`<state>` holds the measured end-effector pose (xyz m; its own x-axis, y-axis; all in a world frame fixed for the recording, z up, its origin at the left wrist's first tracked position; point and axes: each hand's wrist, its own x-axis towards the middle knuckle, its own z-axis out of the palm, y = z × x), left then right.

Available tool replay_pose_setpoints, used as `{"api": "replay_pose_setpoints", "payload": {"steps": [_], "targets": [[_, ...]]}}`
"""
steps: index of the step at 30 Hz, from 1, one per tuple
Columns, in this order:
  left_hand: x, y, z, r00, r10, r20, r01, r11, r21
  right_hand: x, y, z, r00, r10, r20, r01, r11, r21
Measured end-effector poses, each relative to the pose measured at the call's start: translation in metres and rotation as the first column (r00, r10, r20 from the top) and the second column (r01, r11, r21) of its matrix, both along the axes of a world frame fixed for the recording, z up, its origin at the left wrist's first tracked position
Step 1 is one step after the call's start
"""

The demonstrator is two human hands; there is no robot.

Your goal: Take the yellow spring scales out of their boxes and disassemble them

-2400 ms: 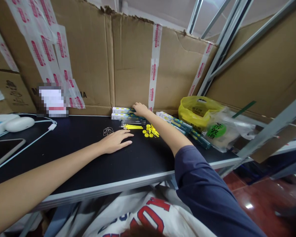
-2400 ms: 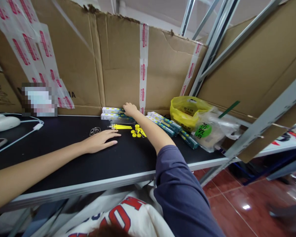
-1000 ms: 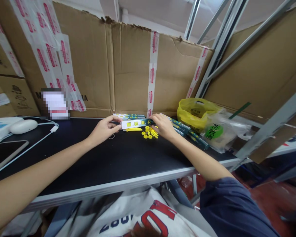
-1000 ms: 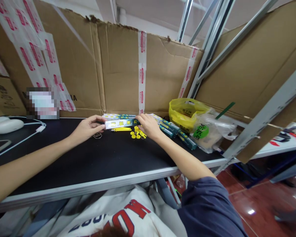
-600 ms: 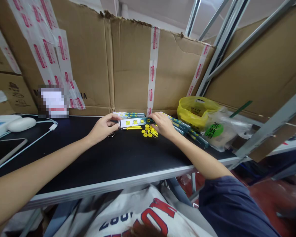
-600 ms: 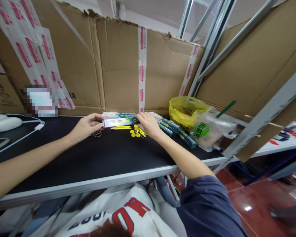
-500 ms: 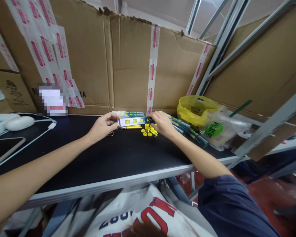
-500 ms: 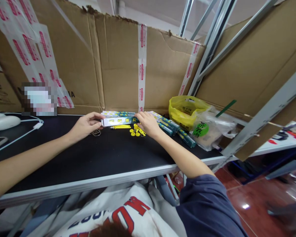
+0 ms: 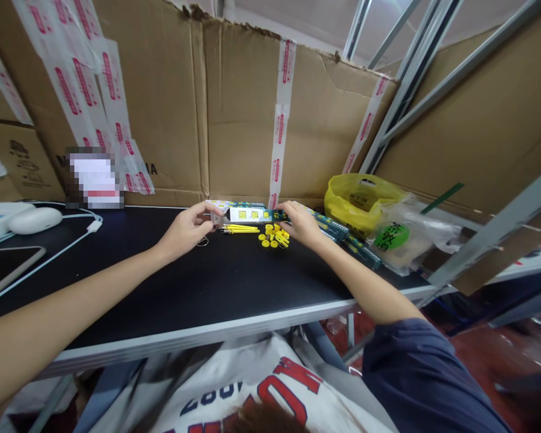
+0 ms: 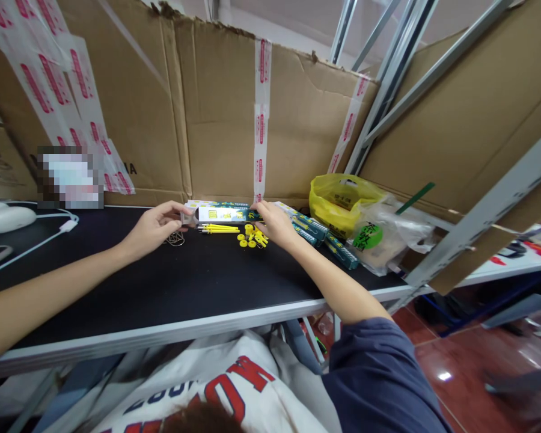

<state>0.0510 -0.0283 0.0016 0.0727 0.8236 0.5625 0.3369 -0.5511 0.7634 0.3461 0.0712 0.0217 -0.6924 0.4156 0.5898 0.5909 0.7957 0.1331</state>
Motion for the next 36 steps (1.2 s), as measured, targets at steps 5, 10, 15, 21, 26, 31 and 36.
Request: {"api": "replay_pose_setpoints", "payload": {"steps": [5,10,15,21,26,31,36], "targets": [[0.000,-0.004,0.000,0.993,0.017,-0.115,-0.011,0.998,0.056,0.000,0.000,0.000,1.000,-0.001,0.015,0.001,1.000,0.006],[-0.001,-0.003,-0.001,0.979,0.086,-0.184,-0.059,0.987,0.148,0.000,0.001,-0.001,1.000,-0.009,0.008,0.009,1.000,-0.003],[0.001,-0.006,-0.001,0.948,0.142,-0.284,-0.088,0.977,0.196,-0.003,-0.002,-0.001,1.000,-0.002,0.007,0.002,1.000,-0.017],[0.001,-0.008,-0.002,0.944,0.181,-0.275,-0.095,0.949,0.299,-0.008,-0.007,-0.002,0.999,0.036,-0.014,-0.037,0.996,-0.082],[0.001,-0.011,-0.002,0.936,0.240,-0.259,-0.128,0.914,0.384,-0.010,-0.009,-0.005,0.994,0.081,-0.075,-0.092,0.982,-0.162],[0.003,-0.013,-0.001,0.949,0.265,-0.171,-0.196,0.921,0.338,-0.010,-0.010,-0.004,0.990,0.103,-0.093,-0.120,0.974,-0.195],[0.002,-0.009,-0.002,0.959,0.242,-0.146,-0.199,0.945,0.259,-0.010,-0.006,-0.006,0.987,0.139,-0.086,-0.152,0.975,-0.160]]}}
